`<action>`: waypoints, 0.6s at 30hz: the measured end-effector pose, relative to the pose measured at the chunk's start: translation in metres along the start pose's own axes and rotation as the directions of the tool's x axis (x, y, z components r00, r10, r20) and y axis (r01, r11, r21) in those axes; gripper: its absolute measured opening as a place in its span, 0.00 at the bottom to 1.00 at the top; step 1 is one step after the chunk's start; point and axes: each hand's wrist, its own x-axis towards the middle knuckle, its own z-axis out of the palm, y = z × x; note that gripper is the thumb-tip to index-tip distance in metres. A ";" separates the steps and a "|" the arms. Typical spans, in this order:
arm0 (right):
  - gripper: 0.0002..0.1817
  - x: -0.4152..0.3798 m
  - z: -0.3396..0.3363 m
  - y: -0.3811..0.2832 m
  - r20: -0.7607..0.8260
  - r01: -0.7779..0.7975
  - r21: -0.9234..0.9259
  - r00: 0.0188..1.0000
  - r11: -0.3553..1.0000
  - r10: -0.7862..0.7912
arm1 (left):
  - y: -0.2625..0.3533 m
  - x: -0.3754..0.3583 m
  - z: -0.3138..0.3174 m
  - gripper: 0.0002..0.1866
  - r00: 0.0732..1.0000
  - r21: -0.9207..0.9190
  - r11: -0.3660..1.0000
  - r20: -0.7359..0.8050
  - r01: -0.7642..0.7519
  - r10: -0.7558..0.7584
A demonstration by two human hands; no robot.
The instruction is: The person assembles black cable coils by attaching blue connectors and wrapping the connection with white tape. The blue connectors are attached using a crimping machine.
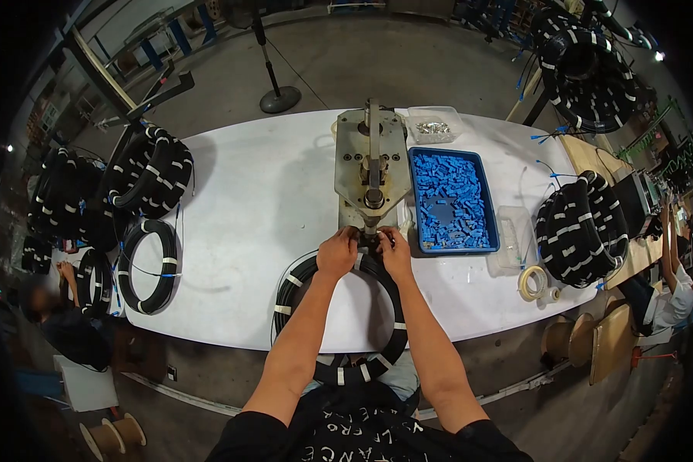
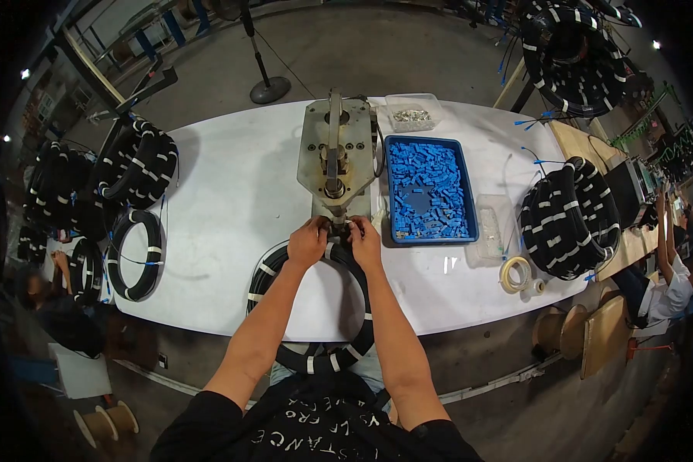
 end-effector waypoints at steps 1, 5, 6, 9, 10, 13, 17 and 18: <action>0.10 -0.001 0.000 -0.003 -0.003 0.024 -0.050 1.000 0.998 -0.024 | 0.000 0.000 0.000 0.08 1.000 0.001 1.000 -0.001 -0.003 0.003; 0.10 0.002 0.002 0.006 -0.011 0.065 -0.056 0.998 0.996 -0.065 | -0.005 0.002 0.002 0.08 0.999 0.026 0.999 -0.031 -0.044 0.044; 0.10 0.002 0.002 0.003 -0.017 0.052 -0.067 0.998 0.996 -0.053 | -0.004 0.001 0.002 0.08 0.999 0.028 0.999 -0.024 -0.032 0.033; 0.10 -0.001 0.001 -0.003 -0.023 0.033 -0.102 0.999 0.994 -0.035 | -0.004 0.001 0.002 0.09 0.999 0.017 0.999 -0.034 -0.035 0.035; 0.10 -0.001 0.002 -0.005 -0.028 0.021 -0.119 0.999 0.993 -0.025 | -0.004 0.003 0.002 0.09 0.999 0.017 0.999 -0.037 -0.037 0.037; 0.09 0.003 0.007 0.008 -0.081 0.149 -0.138 0.984 0.979 -0.162 | -0.008 0.001 0.005 0.10 0.999 0.010 0.999 -0.006 -0.044 0.044; 0.09 -0.003 0.007 -0.004 -0.073 0.222 -0.220 0.967 0.950 -0.243 | -0.018 0.004 0.011 0.12 0.989 0.079 0.986 -0.006 -0.145 0.146; 0.09 -0.006 0.007 -0.005 -0.092 0.212 -0.222 0.967 0.952 -0.237 | -0.017 0.002 0.010 0.12 0.994 0.092 0.990 0.010 -0.106 0.105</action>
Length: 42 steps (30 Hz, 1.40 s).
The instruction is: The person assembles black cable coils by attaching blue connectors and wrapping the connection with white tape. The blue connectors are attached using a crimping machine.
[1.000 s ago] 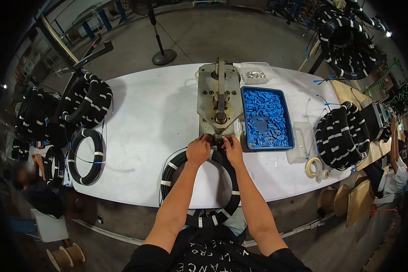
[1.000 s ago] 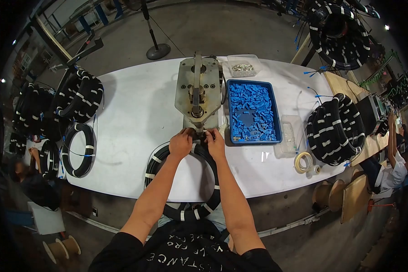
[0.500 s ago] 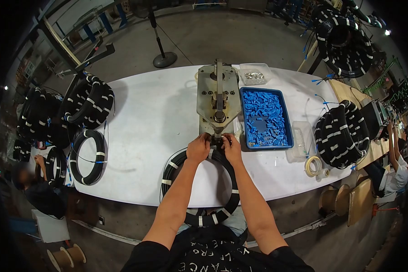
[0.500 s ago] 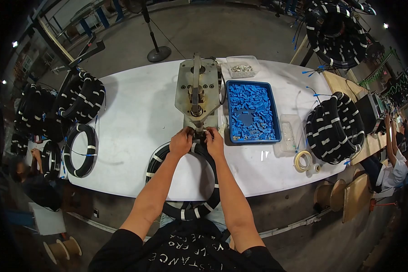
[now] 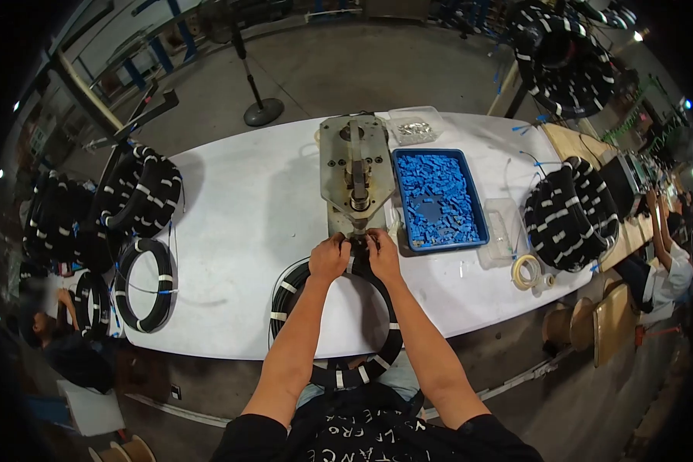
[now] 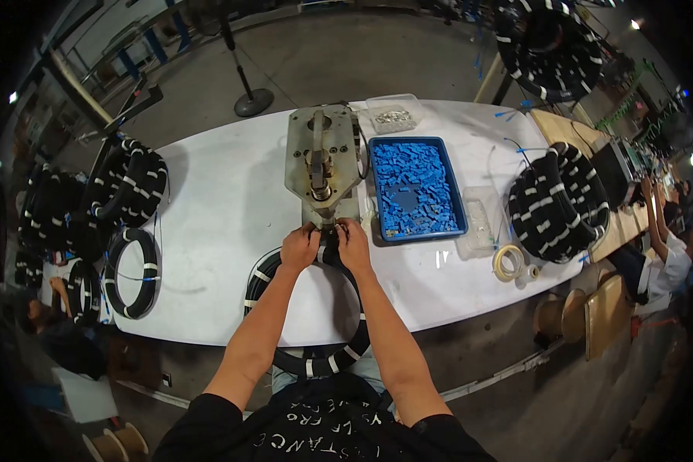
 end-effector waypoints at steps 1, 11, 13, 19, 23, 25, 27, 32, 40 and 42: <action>0.08 -0.001 -0.001 -0.002 -0.011 0.029 -0.025 0.999 0.999 -0.030 | 0.001 -0.001 -0.001 0.12 1.000 -0.006 1.000 0.015 -0.018 0.018; 0.10 -0.031 0.011 -0.032 -0.241 -0.153 -0.287 0.967 0.946 0.084 | 0.004 -0.005 -0.014 0.10 0.994 -0.172 0.985 0.104 -0.013 0.031; 0.10 -0.028 0.009 -0.035 -0.231 -0.112 -0.286 0.972 0.952 0.045 | 0.006 -0.004 -0.015 0.10 0.992 -0.162 0.986 0.119 -0.025 0.045; 0.08 -0.028 0.004 -0.031 -0.190 -0.007 -0.282 0.981 0.959 -0.049 | 0.008 -0.006 -0.020 0.11 0.989 -0.238 0.970 0.122 -0.051 0.082; 0.07 -0.034 0.001 -0.025 -0.203 0.123 -0.343 0.958 0.931 -0.201 | 0.016 -0.006 -0.026 0.10 0.979 -0.258 0.966 0.200 0.022 0.031; 0.06 -0.035 -0.004 -0.026 -0.191 0.127 -0.327 0.962 0.936 -0.197 | 0.017 -0.007 -0.023 0.10 0.977 -0.272 0.962 0.214 0.042 0.018; 0.06 -0.034 -0.011 -0.026 -0.171 0.145 -0.302 0.964 0.942 -0.203 | 0.022 -0.008 -0.022 0.09 0.969 -0.287 0.953 0.244 0.094 -0.022; 0.06 -0.033 -0.041 -0.018 -0.140 0.188 -0.263 0.963 0.946 -0.230 | 0.052 -0.006 -0.014 0.08 0.970 -0.315 0.947 0.243 0.061 0.018; 0.08 -0.034 -0.101 0.005 -0.152 0.183 -0.197 0.965 0.963 -0.214 | 0.101 0.005 0.023 0.06 0.956 -0.422 0.903 0.227 -0.076 0.186; 0.08 -0.031 -0.108 0.005 -0.149 0.191 -0.186 0.964 0.964 -0.219 | 0.103 0.009 0.028 0.06 0.952 -0.421 0.903 0.230 -0.088 0.200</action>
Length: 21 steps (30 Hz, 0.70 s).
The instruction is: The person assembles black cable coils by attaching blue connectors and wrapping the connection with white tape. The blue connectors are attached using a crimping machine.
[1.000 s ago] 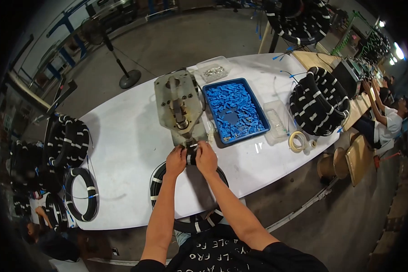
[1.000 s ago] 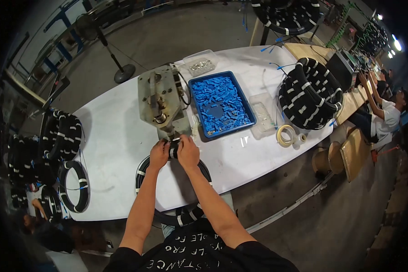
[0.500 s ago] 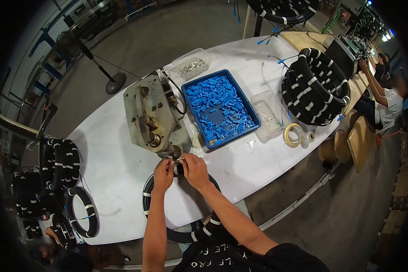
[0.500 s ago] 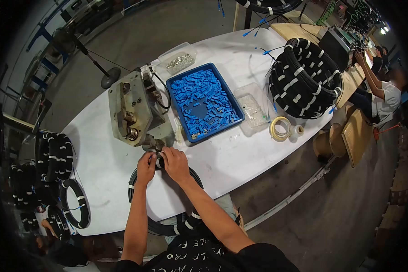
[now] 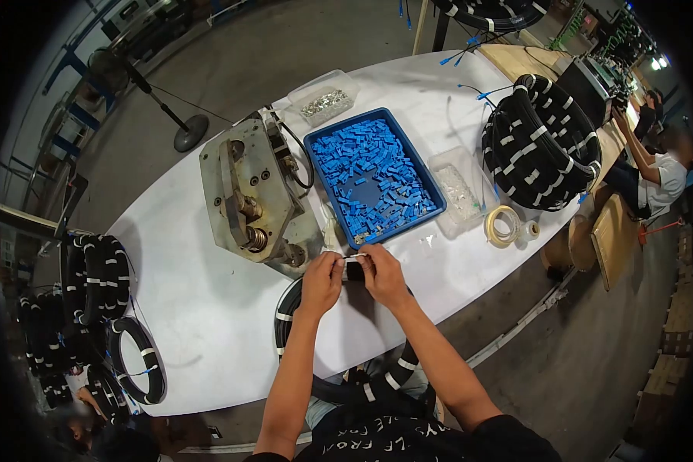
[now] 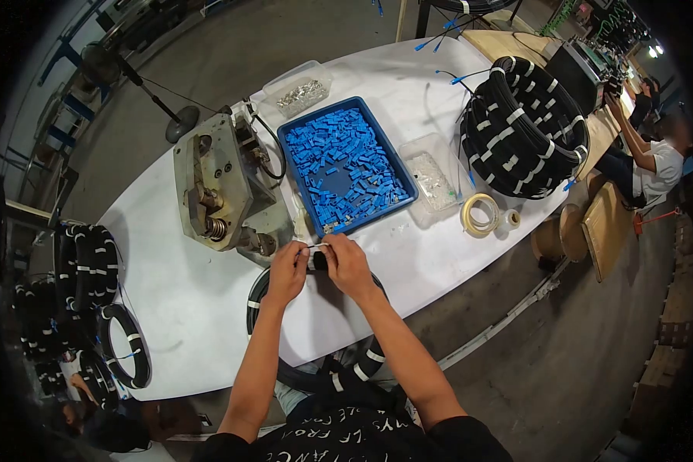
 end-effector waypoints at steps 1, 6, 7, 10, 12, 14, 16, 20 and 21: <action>0.07 0.001 -0.002 0.000 0.007 -0.044 0.027 0.999 0.999 0.044 | 0.000 0.000 0.001 0.07 1.000 -0.021 1.000 0.010 -0.014 0.014; 0.06 0.002 -0.009 -0.001 -0.011 -0.191 0.130 0.981 0.973 0.195 | 0.009 0.008 0.010 0.10 0.989 0.056 0.989 0.048 -0.139 0.137; 0.07 0.002 -0.009 -0.002 -0.041 -0.191 0.160 0.979 0.968 0.200 | 0.008 0.011 0.012 0.11 0.989 0.062 0.988 0.051 -0.143 0.140; 0.07 0.003 -0.009 -0.004 -0.075 -0.202 0.143 0.974 0.969 0.214 | 0.012 0.017 0.017 0.10 0.990 0.085 0.987 0.055 -0.134 0.130; 0.07 0.002 -0.008 0.000 -0.086 -0.210 0.141 0.971 0.967 0.224 | 0.015 0.022 0.024 0.10 0.981 0.102 0.976 0.062 -0.192 0.186; 0.07 0.003 -0.009 0.003 -0.095 -0.216 0.137 0.969 0.967 0.230 | 0.016 0.024 0.029 0.10 0.968 0.116 0.962 0.065 -0.248 0.242; 0.07 0.002 -0.010 0.002 -0.095 -0.244 0.116 0.962 0.963 0.255 | 0.014 0.026 0.032 0.08 0.962 0.076 0.959 0.030 -0.273 0.272; 0.06 0.002 -0.017 0.002 -0.137 -0.248 0.127 0.955 0.960 0.265 | 0.016 0.030 0.036 0.08 0.967 -0.002 0.970 0.087 -0.242 0.241; 0.06 0.002 -0.020 0.004 -0.150 -0.251 0.120 0.952 0.960 0.268 | 0.018 0.031 0.039 0.08 0.974 -0.029 0.977 0.084 -0.211 0.212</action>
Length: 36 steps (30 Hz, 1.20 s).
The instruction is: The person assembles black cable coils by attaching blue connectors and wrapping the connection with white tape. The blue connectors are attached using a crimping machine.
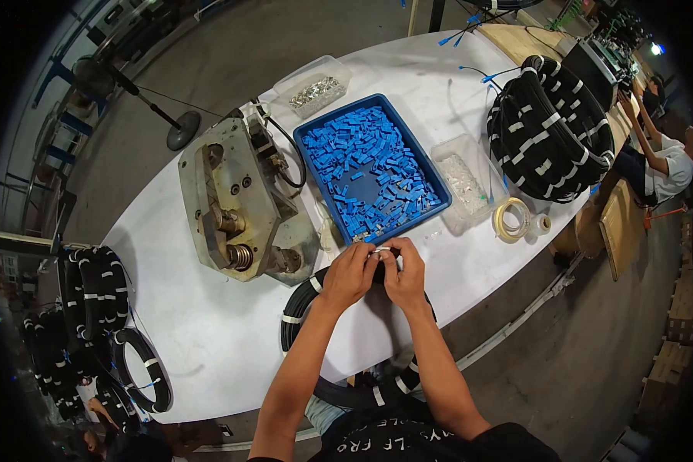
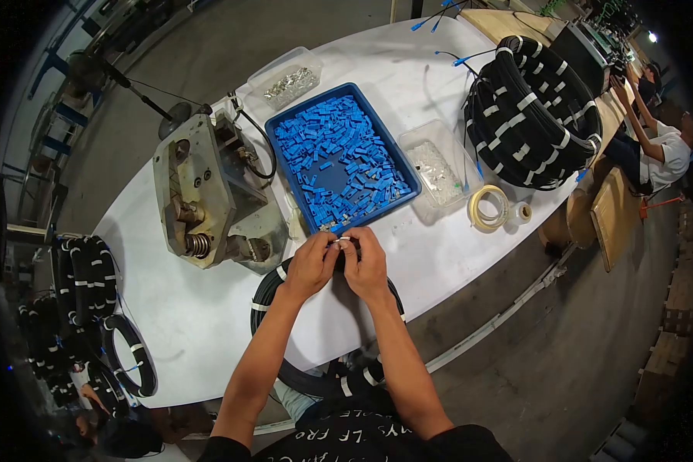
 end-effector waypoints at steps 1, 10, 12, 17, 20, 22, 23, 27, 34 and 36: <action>0.06 0.001 -0.002 0.002 -0.013 -0.002 -0.008 1.000 1.000 0.002 | 0.001 0.001 0.003 0.08 1.000 -0.031 0.999 -0.003 0.030 -0.030; 0.07 0.012 0.002 -0.002 -0.055 -0.033 -0.066 0.998 0.997 0.029 | -0.008 -0.001 0.017 0.08 0.961 0.033 0.970 -0.147 0.242 -0.235; 0.08 0.016 0.005 0.002 -0.083 0.024 -0.197 0.996 0.980 -0.041 | -0.006 0.001 0.018 0.09 0.962 0.048 0.971 -0.153 0.236 -0.226; 0.12 0.043 0.021 0.011 0.061 0.015 -0.656 0.998 0.755 0.033 | -0.009 0.002 0.017 0.08 0.955 0.043 0.977 -0.226 0.208 -0.193; 0.12 0.049 0.027 0.020 0.081 -0.010 -0.692 0.992 0.721 0.092 | -0.009 0.003 0.017 0.08 0.947 -0.027 0.973 -0.228 0.228 -0.228; 0.12 0.046 0.031 0.022 0.083 -0.022 -0.703 0.990 0.711 0.113 | -0.008 0.003 0.016 0.09 0.944 -0.038 0.970 -0.227 0.239 -0.242; 0.11 0.045 0.033 0.023 0.060 -0.005 -0.686 0.996 0.728 0.064 | -0.008 0.002 0.016 0.10 0.940 -0.055 0.967 -0.225 0.248 -0.254; 0.09 0.045 0.029 0.017 -0.098 0.051 -0.575 0.987 0.817 -0.130 | -0.012 0.000 0.016 0.08 0.937 -0.090 0.952 -0.172 0.293 -0.305; 0.08 0.019 0.013 0.004 -0.101 0.141 -0.141 0.983 0.980 -0.156 | -0.018 -0.005 0.017 0.08 0.957 -0.136 0.966 -0.161 0.219 -0.240; 0.08 0.008 0.011 0.002 -0.098 0.140 -0.094 0.984 0.986 -0.149 | -0.008 -0.003 0.012 0.07 0.967 -0.103 0.978 -0.160 0.182 -0.197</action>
